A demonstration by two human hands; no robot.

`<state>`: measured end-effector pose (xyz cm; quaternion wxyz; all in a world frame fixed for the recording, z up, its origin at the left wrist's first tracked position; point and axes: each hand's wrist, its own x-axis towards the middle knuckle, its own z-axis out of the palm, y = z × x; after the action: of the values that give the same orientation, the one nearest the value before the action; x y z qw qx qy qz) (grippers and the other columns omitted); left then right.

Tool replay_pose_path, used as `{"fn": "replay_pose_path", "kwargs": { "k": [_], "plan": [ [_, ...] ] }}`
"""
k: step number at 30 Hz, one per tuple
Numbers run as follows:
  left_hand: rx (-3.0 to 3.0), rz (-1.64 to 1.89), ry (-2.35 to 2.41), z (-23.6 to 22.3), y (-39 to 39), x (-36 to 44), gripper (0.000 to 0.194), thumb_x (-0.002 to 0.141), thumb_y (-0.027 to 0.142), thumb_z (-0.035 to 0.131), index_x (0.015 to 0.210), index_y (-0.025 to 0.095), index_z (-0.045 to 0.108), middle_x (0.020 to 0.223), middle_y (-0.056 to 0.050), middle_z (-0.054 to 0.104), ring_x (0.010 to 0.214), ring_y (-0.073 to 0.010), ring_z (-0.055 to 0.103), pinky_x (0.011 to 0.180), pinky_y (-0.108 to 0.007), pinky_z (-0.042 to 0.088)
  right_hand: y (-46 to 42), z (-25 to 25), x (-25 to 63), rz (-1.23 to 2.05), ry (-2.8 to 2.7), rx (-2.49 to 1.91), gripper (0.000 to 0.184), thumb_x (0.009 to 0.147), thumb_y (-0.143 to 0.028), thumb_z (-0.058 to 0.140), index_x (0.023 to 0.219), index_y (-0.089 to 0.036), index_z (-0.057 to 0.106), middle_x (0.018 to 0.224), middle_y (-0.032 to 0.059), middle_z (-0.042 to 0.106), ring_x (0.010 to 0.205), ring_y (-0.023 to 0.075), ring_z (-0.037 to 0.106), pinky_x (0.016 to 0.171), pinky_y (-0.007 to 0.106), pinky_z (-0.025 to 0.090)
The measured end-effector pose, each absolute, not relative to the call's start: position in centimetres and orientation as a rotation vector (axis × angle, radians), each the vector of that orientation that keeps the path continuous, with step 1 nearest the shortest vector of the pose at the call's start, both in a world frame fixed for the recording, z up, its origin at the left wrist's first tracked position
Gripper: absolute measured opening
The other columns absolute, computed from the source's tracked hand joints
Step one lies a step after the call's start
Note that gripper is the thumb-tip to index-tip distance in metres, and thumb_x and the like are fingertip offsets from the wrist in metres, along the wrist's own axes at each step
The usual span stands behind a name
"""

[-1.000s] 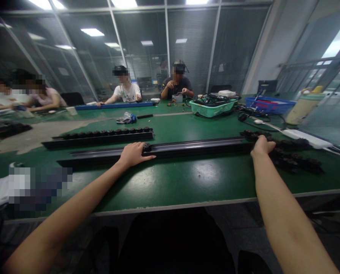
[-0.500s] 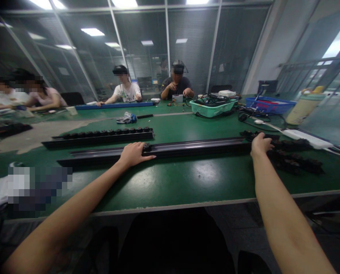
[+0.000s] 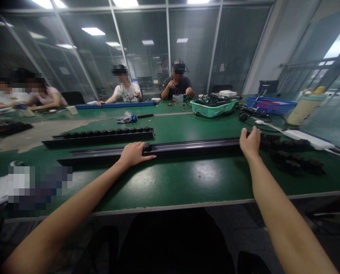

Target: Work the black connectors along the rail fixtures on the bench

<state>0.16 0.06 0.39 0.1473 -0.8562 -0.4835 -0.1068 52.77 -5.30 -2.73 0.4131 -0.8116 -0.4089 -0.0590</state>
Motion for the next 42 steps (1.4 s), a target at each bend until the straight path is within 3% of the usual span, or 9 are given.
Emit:
{"fn": "replay_pose_path", "kwargs": {
  "k": [2, 7, 11, 14, 18, 24, 27, 35, 42],
  "plan": [
    [-2.463, -0.304, -1.391, 0.4, 0.0, 0.2, 0.099, 0.08, 0.098, 0.035, 0.123, 0.016, 0.069, 0.117, -0.018, 0.075, 0.11, -0.0354, 0.069, 0.093, -0.042, 0.047, -5.1, -2.8, 51.2, -0.175, -1.207, -1.933, 0.067, 0.104, -0.045, 0.034, 0.157, -0.004, 0.037, 0.163, 0.0267, 0.04, 0.153, 0.0284, 0.036, 0.125, 0.041, 0.025],
    [-2.466, -0.313, -1.388, 0.5, -0.1, 0.3, 0.1, 0.08, 0.098, 0.035, 0.123, 0.014, 0.069, 0.116, -0.019, 0.074, 0.11, -0.036, 0.069, 0.093, -0.042, 0.047, -4.9, -2.9, 45.5, -0.269, -1.736, -1.687, 0.057, 0.104, -0.046, 0.038, 0.151, -0.017, 0.053, 0.151, 0.0136, 0.06, 0.148, 0.0297, 0.047, 0.129, 0.06, 0.013],
    [-2.46, -0.316, -1.388, 0.5, -0.1, 0.3, 0.098, 0.081, 0.097, 0.036, 0.119, 0.014, 0.069, 0.115, -0.018, 0.074, 0.109, -0.0357, 0.069, 0.093, -0.042, 0.047, -5.4, -2.5, 39.7, -0.375, -2.123, -1.367, 0.052, 0.105, -0.047, 0.041, 0.153, -0.03, 0.056, 0.15, 0.0052, 0.062, 0.148, 0.0286, 0.048, 0.132, 0.061, 0.015],
    [-2.463, -0.322, -1.385, 0.4, -0.1, 0.2, 0.095, 0.082, 0.096, 0.038, 0.117, 0.014, 0.069, 0.114, -0.017, 0.074, 0.107, -0.0349, 0.069, 0.092, -0.042, 0.048, -5.8, -1.9, 35.1, -0.441, -2.365, -1.166, 0.06, 0.107, -0.047, 0.037, 0.154, -0.014, 0.054, 0.154, 0.0159, 0.058, 0.15, 0.0319, 0.045, 0.13, 0.063, 0.02],
    [-2.437, -0.344, -1.386, 0.2, -0.1, 0.2, 0.089, 0.083, 0.093, 0.042, 0.119, 0.016, 0.069, 0.115, -0.017, 0.075, 0.108, -0.0341, 0.069, 0.093, -0.041, 0.048, -5.5, -1.1, 29.0, -0.406, -2.442, -1.116, 0.07, 0.109, -0.051, 0.032, 0.154, 0.0, 0.05, 0.158, 0.0249, 0.049, 0.153, 0.0322, 0.04, 0.13, 0.054, 0.025],
    [-2.416, -0.301, -1.352, 0.0, 0.1, 0.2, 0.073, 0.089, 0.081, 0.05, 0.112, 0.014, 0.07, 0.111, -0.017, 0.075, 0.108, -0.0336, 0.07, 0.093, -0.042, 0.048, -2.3, -0.2, 20.3, -0.096, -2.38, -1.227, 0.068, 0.109, -0.05, 0.033, 0.16, -0.005, 0.04, 0.162, 0.0238, 0.046, 0.154, 0.0306, 0.039, 0.127, 0.053, 0.027],
    [-2.419, -0.261, -1.34, 0.1, 0.2, 0.1, 0.067, 0.09, 0.075, 0.055, 0.114, 0.014, 0.069, 0.113, -0.016, 0.075, 0.109, -0.0336, 0.069, 0.093, -0.042, 0.048, -1.3, 0.1, 17.8, 0.059, -2.346, -1.384, 0.058, 0.111, -0.046, 0.032, 0.154, -0.009, 0.047, 0.152, 0.0214, 0.057, 0.143, 0.0301, 0.052, 0.122, 0.053, 0.031],
    [-2.433, -0.255, -1.346, 0.3, 0.1, 0.2, 0.058, 0.09, 0.066, 0.06, 0.115, 0.014, 0.069, 0.115, -0.016, 0.074, 0.11, -0.0335, 0.069, 0.094, -0.042, 0.049, -2.2, 0.1, 17.4, -0.073, -2.276, -1.512, 0.048, 0.111, -0.048, 0.036, 0.138, -0.013, 0.052, 0.124, 0.0173, 0.073, 0.115, 0.0276, 0.067, 0.098, 0.038, 0.043],
    [-2.444, -0.288, -1.325, -0.1, 0.4, 0.1, 0.06, 0.089, 0.069, 0.059, 0.113, 0.014, 0.069, 0.111, -0.016, 0.074, 0.109, -0.0342, 0.07, 0.093, -0.043, 0.049, -2.8, -0.1, 16.7, -0.2, -2.252, -1.554, 0.043, 0.111, -0.045, 0.034, 0.131, -0.015, 0.056, 0.121, 0.0152, 0.074, 0.113, 0.0284, 0.067, 0.096, 0.038, 0.041]
  ]
}}
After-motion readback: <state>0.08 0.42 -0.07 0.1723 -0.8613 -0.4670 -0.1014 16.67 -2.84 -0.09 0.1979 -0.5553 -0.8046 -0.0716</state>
